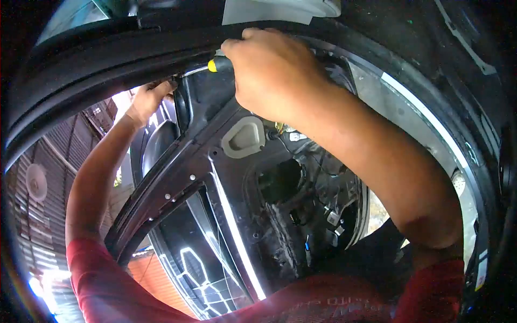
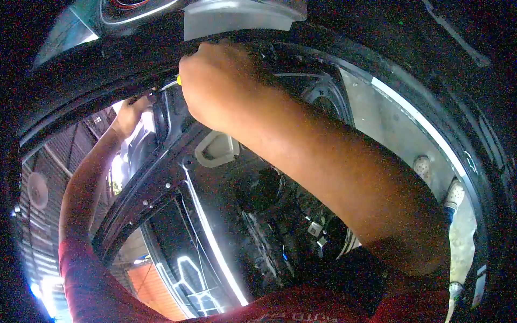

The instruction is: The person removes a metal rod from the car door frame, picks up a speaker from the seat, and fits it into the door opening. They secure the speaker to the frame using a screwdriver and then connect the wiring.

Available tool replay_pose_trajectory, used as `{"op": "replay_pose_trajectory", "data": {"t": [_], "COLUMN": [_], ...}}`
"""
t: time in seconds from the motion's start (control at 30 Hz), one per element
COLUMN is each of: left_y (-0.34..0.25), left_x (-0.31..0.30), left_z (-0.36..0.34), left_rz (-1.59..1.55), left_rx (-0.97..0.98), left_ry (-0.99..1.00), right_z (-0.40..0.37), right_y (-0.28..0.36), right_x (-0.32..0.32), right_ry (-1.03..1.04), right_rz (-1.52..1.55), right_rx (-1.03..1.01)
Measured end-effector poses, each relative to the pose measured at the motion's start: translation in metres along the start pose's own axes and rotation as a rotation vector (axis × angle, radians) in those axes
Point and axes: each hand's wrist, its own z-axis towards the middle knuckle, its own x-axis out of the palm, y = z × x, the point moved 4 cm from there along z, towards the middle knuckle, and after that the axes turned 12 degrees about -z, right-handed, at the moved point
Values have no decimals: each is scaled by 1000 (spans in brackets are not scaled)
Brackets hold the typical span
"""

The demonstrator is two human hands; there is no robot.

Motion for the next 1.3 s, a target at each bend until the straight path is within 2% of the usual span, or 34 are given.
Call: {"op": "replay_pose_trajectory", "data": {"t": [0.07, 0.27, 0.4, 0.47, 0.6, 0.7, 0.77, 0.9, 0.97, 1.13, 1.3], "left_y": [3, 6, 8, 9, 15, 13, 14, 18, 19, 18, 8], "left_x": [-1, -3, -4, -8, -11, -11, -10, -12, -14, -9, -5], "left_z": [1, 2, 6, 8, 10, 10, 9, 11, 13, 12, 7], "left_rz": [-17, 32, 28, 56, 67, 56, 50, 59, 84, 32, -1], "left_rx": [11, 22, 46, 28, -25, 5, 0, 14, 14, 48, 2], "left_ry": [1, -15, 3, 28, 34, 85, 58, 10, 19, 20, 1], "right_z": [0, 5, 4, 6, 7, 5, 4, 4, 4, 4, 4], "right_y": [3, 5, 9, 8, 11, 11, 12, 13, 13, 12, 4], "right_x": [-2, -2, -4, -2, -1, 0, 1, -3, -2, -4, 10], "right_ry": [-77, 1, -47, 52, 69, 78, -32, -127, 27, 54, 87], "right_rz": [-1, -15, -13, 32, 16, 50, 44, 13, 49, 75, 85], "right_rx": [-25, -23, -16, 23, 44, 39, 0, 26, 21, 40, 76]}}
